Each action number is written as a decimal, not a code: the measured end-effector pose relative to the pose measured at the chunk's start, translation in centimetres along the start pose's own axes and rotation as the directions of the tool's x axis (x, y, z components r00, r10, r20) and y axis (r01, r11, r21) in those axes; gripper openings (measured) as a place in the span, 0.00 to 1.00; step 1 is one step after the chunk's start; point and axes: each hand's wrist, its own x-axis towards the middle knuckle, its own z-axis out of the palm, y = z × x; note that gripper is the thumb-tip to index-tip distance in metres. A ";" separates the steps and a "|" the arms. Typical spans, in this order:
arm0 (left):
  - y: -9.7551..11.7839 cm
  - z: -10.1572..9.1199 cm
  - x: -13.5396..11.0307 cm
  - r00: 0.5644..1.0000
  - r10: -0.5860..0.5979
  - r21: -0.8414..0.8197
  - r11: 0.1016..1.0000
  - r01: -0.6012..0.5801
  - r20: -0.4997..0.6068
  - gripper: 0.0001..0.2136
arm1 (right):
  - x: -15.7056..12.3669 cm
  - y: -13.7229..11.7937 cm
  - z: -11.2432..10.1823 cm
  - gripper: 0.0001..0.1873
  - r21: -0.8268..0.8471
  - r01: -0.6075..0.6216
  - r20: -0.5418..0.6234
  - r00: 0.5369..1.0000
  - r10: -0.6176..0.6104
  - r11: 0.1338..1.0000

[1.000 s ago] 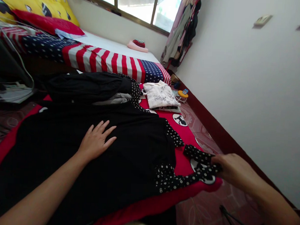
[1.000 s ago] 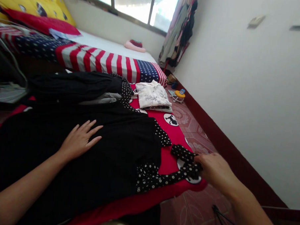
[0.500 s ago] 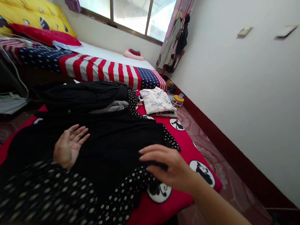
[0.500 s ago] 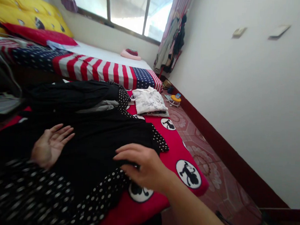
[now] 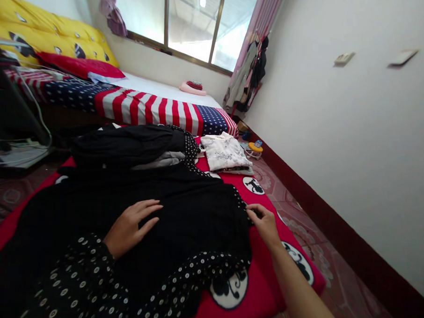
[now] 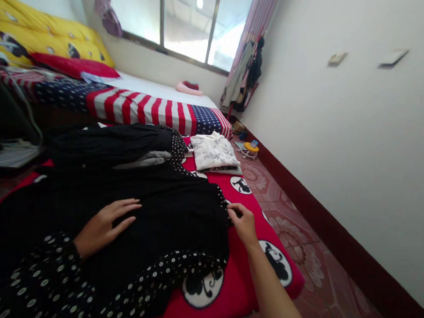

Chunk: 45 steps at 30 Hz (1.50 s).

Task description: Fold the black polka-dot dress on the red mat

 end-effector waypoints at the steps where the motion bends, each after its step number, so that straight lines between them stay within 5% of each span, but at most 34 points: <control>1: 0.0 0.2 -0.2 0.999 0.029 0.035 0.999 -0.030 0.032 0.16 | -0.2 -0.2 -0.7 0.16 0.013 0.022 -0.017 1.000 -0.022 1.000; 3: 0.2 0.3 -0.4 0.997 0.043 0.069 0.997 -0.047 0.063 0.14 | -0.6 0.1 -2.4 0.12 0.003 0.005 0.004 1.000 -0.005 1.000; 7: 1.2 0.4 0.9 0.997 0.013 0.042 0.999 -0.017 0.072 0.14 | -1.3 1.7 -4.9 0.06 -0.103 -0.061 0.322 0.942 0.091 0.993; 12: 3.6 2.3 7.9 0.994 0.050 0.030 0.998 -0.053 0.097 0.16 | -1.5 1.6 -4.7 0.08 -0.245 -0.051 0.487 0.857 0.169 0.968; 16: 5.1 6.0 14.6 0.984 0.004 0.139 0.990 -0.030 0.180 0.25 | -0.2 1.3 -3.7 0.09 -0.344 0.014 0.292 0.952 0.093 0.939; 19: 5.4 8.9 17.9 0.968 -0.069 0.208 0.978 0.018 0.240 0.29 | 1.2 1.7 -2.4 0.20 -0.312 -0.027 0.124 0.990 0.069 0.950; 22: 5.1 10.5 19.7 0.972 -0.105 0.204 0.977 0.062 0.210 0.17 | 2.5 1.9 -0.6 0.30 -0.250 -0.046 0.100 0.992 0.073 0.967; 24: 4.9 10.4 20.5 0.986 -0.110 0.181 0.980 0.086 0.129 0.07 | 3.2 1.7 0.4 0.24 -0.183 -0.016 0.147 0.988 0.044 0.983; 26: 5.0 9.6 21.1 0.993 -0.115 0.155 0.981 0.115 -0.012 0.07 | 3.9 1.1 0.9 0.14 -0.084 0.008 0.133 0.991 0.004 0.996; 30: 5.4 7.9 22.4 0.954 -0.107 0.108 0.984 0.142 -0.281 0.10 | 6.3 -0.3 1.4 0.11 -0.043 0.081 -0.146 0.986 -0.086 0.996; 34: 4.6 8.9 23.0 0.922 -0.091 0.091 0.987 0.135 -0.377 0.10 | 9.3 0.8 2.7 0.07 -0.138 0.167 -0.204 0.960 -0.193 0.976; 40: 1.3 12.8 23.0 0.956 -0.078 0.116 0.987 0.115 -0.283 0.10 | 11.7 4.3 4.9 0.07 -0.411 0.107 -0.107 0.981 -0.165 0.905; 45: 0.7 14.0 23.4 1.000 -0.005 0.242 0.970 0.006 -0.005 0.20 | 11.8 4.8 5.3 0.09 -0.525 0.037 -0.094 0.990 -0.101 0.850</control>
